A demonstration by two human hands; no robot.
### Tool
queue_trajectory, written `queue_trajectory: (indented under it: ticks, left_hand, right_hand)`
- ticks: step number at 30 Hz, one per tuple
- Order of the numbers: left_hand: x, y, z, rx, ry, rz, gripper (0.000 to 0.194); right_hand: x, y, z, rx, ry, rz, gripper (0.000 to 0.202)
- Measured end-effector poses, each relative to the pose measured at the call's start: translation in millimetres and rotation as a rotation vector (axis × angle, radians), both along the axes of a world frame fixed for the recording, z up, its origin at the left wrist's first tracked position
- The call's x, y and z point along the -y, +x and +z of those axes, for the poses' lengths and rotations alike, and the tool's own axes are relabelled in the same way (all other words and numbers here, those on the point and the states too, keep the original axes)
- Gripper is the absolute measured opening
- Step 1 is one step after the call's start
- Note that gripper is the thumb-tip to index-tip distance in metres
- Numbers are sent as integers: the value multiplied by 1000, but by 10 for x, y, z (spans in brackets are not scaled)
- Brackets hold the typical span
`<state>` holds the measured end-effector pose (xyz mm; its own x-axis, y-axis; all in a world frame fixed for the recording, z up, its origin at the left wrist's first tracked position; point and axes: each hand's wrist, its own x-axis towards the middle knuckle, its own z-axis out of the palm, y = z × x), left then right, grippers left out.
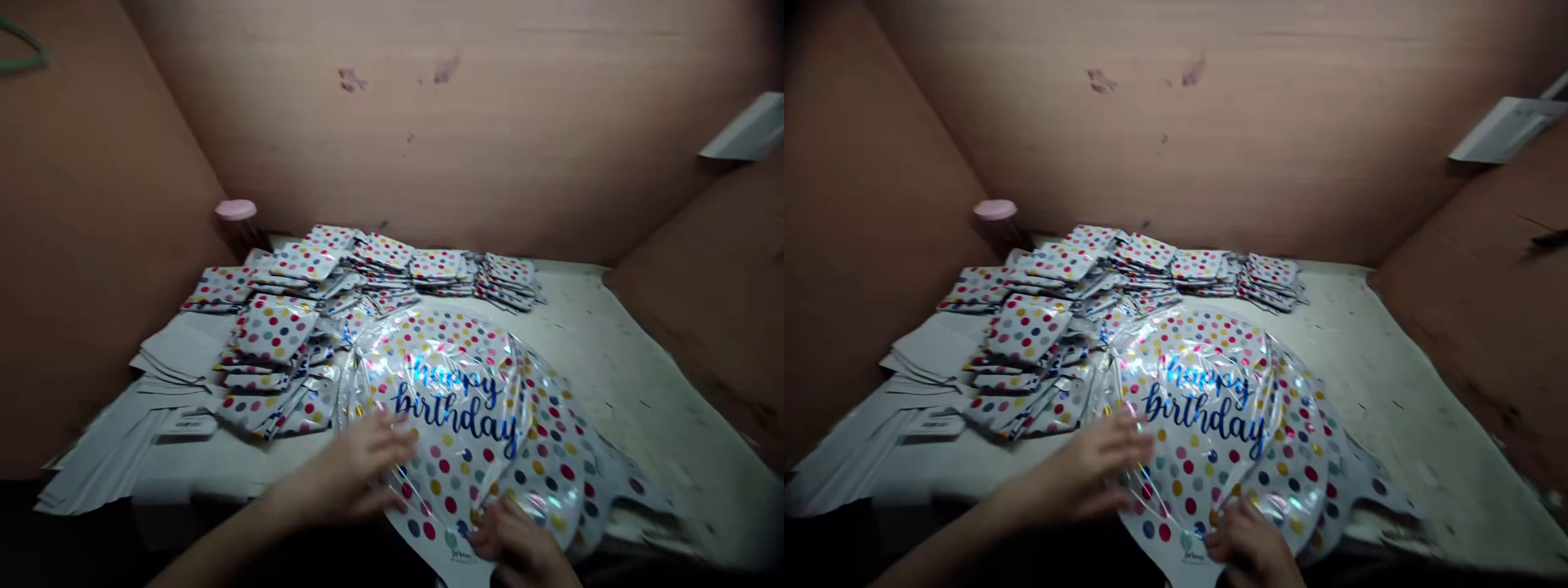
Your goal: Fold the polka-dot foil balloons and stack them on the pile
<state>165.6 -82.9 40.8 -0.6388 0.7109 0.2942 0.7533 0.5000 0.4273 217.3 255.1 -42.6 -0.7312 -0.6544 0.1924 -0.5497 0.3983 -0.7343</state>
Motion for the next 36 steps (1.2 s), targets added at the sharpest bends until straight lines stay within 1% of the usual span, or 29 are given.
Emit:
queue_trajectory:
  ticks: [1,2,3,4,5,6,7,8,9,10,11,13,14,16,17,19,21,23,24,25,26,27,28,29,30,31,32,34,36]
  left_hand:
    - [-199,144,-96,122,-42,-137,54]
    - [-340,234,-181,227,-70,-212,60]
    - [-430,272,-250,309,-79,-229,62]
    - [-474,263,-299,372,-75,-207,58]
    - [-481,218,-325,421,-66,-163,50]
    - [-459,148,-332,454,-59,-94,40]
    - [-416,67,-322,469,-60,-8,32]
    - [-356,-14,-304,459,-71,79,29]
    - [-282,-88,-287,424,-90,151,29]
    - [-199,-146,-282,367,-116,196,33]
    - [-107,-186,-295,291,-141,212,38]
    - [83,-216,-389,124,-179,180,48]
    - [171,-217,-460,55,-182,158,49]
    - [307,-232,-598,-20,-144,164,44]
    - [345,-261,-639,-14,-111,212,40]
    - [350,-392,-629,81,-59,391,33]
    - [270,-610,-511,207,-59,597,33]
    - [124,-845,-362,281,-115,761,34]
    - [34,-937,-300,253,-151,857,34]
    - [-66,-997,-255,174,-182,951,35]
    - [-171,-1022,-233,56,-204,1008,36]
    - [-279,-1015,-232,-77,-214,995,38]
    - [-384,-984,-252,-192,-220,895,40]
    - [-479,-941,-288,-254,-229,730,42]
    - [-560,-897,-335,-249,-252,552,46]
    - [-620,-863,-386,-195,-285,416,52]
    - [-655,-845,-437,-116,-323,343,62]
    - [-656,-857,-523,32,-375,343,80]
    - [-592,-904,-573,106,-387,363,82]
  right_hand:
    - [6,-7,76,128,-1,-50,13]
    - [16,-37,164,281,-11,-99,18]
    - [28,-87,259,431,-27,-142,22]
    - [40,-153,359,548,-44,-181,26]
    - [50,-229,460,600,-60,-225,29]
    - [55,-308,559,589,-76,-272,31]
    - [51,-381,651,529,-84,-325,31]
    - [34,-441,727,439,-73,-362,28]
    - [2,-481,782,341,-37,-369,25]
    - [-49,-496,807,250,23,-341,24]
    - [-119,-487,797,172,107,-285,30]
    - [-306,-430,675,46,296,-163,40]
    - [-414,-405,579,-8,365,-124,35]
    - [-620,-425,392,-62,386,-118,21]
    - [-700,-484,330,-60,358,-153,20]
    - [-782,-708,302,-28,309,-303,28]
    - [-745,-1036,365,6,385,-533,35]
    - [-622,-1394,436,39,551,-721,37]
    - [-549,-1559,455,55,613,-778,37]
    - [-479,-1706,462,71,656,-813,37]
    - [-418,-1834,459,86,676,-825,36]
    - [-369,-1943,451,101,681,-823,35]
    - [-336,-2032,445,119,687,-816,35]
    - [-320,-2103,447,138,691,-805,34]
    - [-321,-2155,459,156,690,-794,34]
    - [-342,-2187,485,173,687,-789,36]
    - [-383,-2196,520,190,680,-788,40]
    - [-523,-2142,600,224,659,-784,46]
    - [-713,-1994,642,287,604,-712,47]
